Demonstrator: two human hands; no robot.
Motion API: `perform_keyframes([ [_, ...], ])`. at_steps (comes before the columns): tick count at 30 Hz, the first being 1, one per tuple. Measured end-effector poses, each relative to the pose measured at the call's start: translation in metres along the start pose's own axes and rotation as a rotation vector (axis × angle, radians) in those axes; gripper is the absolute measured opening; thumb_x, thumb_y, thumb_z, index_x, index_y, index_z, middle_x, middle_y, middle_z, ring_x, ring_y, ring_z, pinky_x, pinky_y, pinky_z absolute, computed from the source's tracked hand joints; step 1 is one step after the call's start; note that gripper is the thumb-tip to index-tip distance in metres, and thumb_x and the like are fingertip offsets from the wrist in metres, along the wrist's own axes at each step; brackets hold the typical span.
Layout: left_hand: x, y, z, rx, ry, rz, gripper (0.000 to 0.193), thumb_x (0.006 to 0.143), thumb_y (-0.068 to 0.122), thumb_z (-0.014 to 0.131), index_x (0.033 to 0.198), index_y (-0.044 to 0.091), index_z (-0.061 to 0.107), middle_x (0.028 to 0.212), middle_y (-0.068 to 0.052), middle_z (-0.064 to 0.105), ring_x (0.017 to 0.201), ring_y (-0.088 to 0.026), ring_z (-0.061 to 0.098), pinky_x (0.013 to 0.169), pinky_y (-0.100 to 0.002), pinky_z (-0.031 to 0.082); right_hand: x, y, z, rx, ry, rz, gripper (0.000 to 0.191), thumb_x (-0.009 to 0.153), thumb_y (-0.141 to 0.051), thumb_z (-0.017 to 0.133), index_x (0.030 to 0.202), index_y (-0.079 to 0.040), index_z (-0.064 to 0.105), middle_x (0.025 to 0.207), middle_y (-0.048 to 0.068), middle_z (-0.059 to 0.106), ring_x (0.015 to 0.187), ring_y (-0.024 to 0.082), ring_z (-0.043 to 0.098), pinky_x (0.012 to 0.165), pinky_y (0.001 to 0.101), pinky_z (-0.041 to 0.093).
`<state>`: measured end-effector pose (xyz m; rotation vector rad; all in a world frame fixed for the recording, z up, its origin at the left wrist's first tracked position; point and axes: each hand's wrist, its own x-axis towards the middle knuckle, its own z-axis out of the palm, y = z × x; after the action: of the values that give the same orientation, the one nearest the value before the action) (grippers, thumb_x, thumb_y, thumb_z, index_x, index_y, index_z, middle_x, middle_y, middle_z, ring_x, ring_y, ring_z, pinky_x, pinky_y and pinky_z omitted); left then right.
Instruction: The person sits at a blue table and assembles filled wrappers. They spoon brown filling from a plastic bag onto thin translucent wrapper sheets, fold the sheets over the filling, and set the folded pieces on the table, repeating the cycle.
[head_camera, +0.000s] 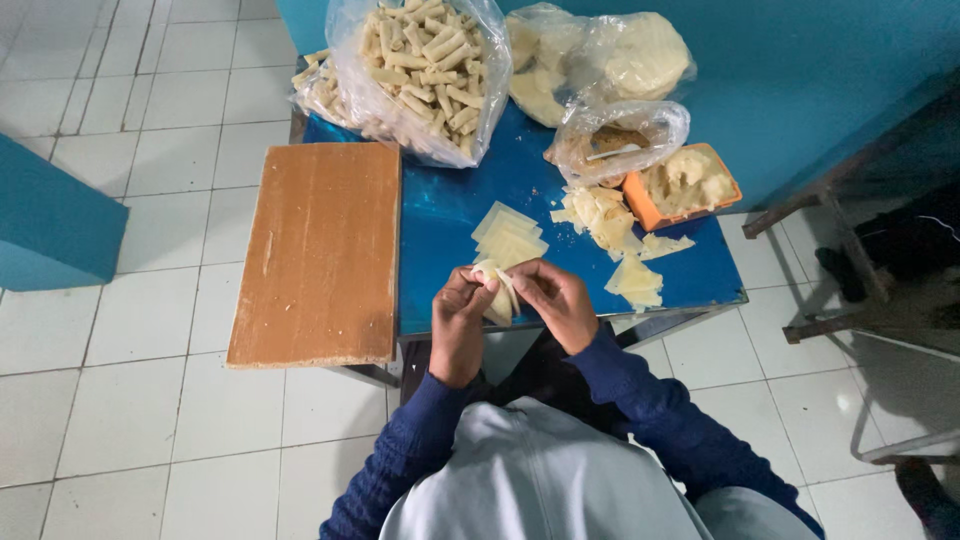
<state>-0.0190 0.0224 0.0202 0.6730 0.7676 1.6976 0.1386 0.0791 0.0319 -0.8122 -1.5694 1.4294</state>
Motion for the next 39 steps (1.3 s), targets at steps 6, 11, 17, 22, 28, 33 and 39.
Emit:
perform_keyframes([
  [6, 0.002, -0.011, -0.004, 0.156, -0.003, 0.082, 0.008, 0.101, 0.003, 0.066, 0.104, 0.002, 0.058, 0.105, -0.004, 0.062, 0.096, -0.010, 0.059, 0.085, -0.025, 0.048, -0.005, 0.017, 0.001, -0.116, 0.104, 0.067, 0.016, 0.098, -0.012, 0.072, 0.105, 0.002, 0.070, 0.085, -0.001, 0.063, 0.078, 0.004, 0.054, 0.069, 0.0231, 0.045],
  [11, 0.006, -0.017, -0.004, 0.019, 0.013, 0.065, 0.012, 0.104, 0.010, 0.059, 0.110, 0.003, 0.052, 0.108, -0.006, 0.064, 0.097, -0.010, 0.061, 0.083, -0.025, 0.050, 0.003, 0.032, -0.022, 0.455, 0.039, 0.247, 0.011, 0.100, -0.010, 0.065, 0.106, -0.001, 0.065, 0.098, 0.001, 0.069, 0.089, 0.007, 0.065, 0.080, 0.0250, 0.054],
  [17, 0.002, 0.004, -0.010, 0.021, 0.097, 0.109, 0.014, 0.107, 0.011, 0.056, 0.116, 0.003, 0.049, 0.108, -0.006, 0.064, 0.097, -0.010, 0.061, 0.087, -0.025, 0.050, 0.012, 0.030, -0.049, 0.645, 0.134, 0.276, 0.009, 0.097, -0.008, 0.064, 0.106, -0.007, 0.064, 0.098, 0.000, 0.068, 0.089, 0.010, 0.067, 0.082, 0.0283, 0.054],
  [22, 0.004, 0.048, -0.033, 0.251, 0.206, 0.407, 0.023, 0.110, -0.002, 0.054, 0.130, 0.002, 0.046, 0.114, -0.009, 0.055, 0.106, -0.011, 0.052, 0.092, -0.026, 0.044, 0.014, 0.005, -0.050, -0.453, 0.247, -0.206, 0.008, 0.101, -0.005, 0.068, 0.107, -0.002, 0.071, 0.102, 0.008, 0.072, 0.091, 0.017, 0.068, 0.081, 0.0310, 0.054],
  [28, 0.011, 0.080, -0.070, 0.712, 0.307, 0.490, 0.071, 0.087, -0.016, 0.060, 0.148, 0.002, 0.027, 0.145, -0.025, 0.037, 0.134, -0.029, 0.047, 0.113, -0.040, 0.038, -0.007, -0.002, -0.010, -1.034, 0.040, -0.644, 0.026, 0.081, 0.004, 0.071, 0.107, -0.002, 0.072, 0.110, 0.013, 0.072, 0.102, 0.033, 0.067, 0.089, 0.0417, 0.053],
  [33, 0.008, 0.081, -0.081, 1.140, 0.375, 0.502, 0.085, 0.087, -0.014, 0.058, 0.159, 0.000, 0.015, 0.157, -0.028, 0.032, 0.151, -0.044, 0.037, 0.125, -0.052, 0.033, -0.021, 0.001, -0.003, -1.054, 0.003, -0.643, 0.034, 0.079, 0.004, 0.071, 0.112, -0.003, 0.071, 0.114, 0.012, 0.072, 0.105, 0.031, 0.067, 0.092, 0.0413, 0.053],
  [39, -0.002, 0.089, -0.067, 1.300, 0.443, 0.418, 0.078, 0.086, -0.008, 0.056, 0.157, -0.003, 0.025, 0.154, -0.030, 0.039, 0.145, -0.045, 0.042, 0.117, -0.050, 0.039, -0.024, -0.002, -0.002, -1.050, -0.018, -0.655, 0.036, 0.079, 0.002, 0.072, 0.114, -0.005, 0.072, 0.116, 0.011, 0.072, 0.107, 0.030, 0.066, 0.093, 0.0422, 0.052],
])
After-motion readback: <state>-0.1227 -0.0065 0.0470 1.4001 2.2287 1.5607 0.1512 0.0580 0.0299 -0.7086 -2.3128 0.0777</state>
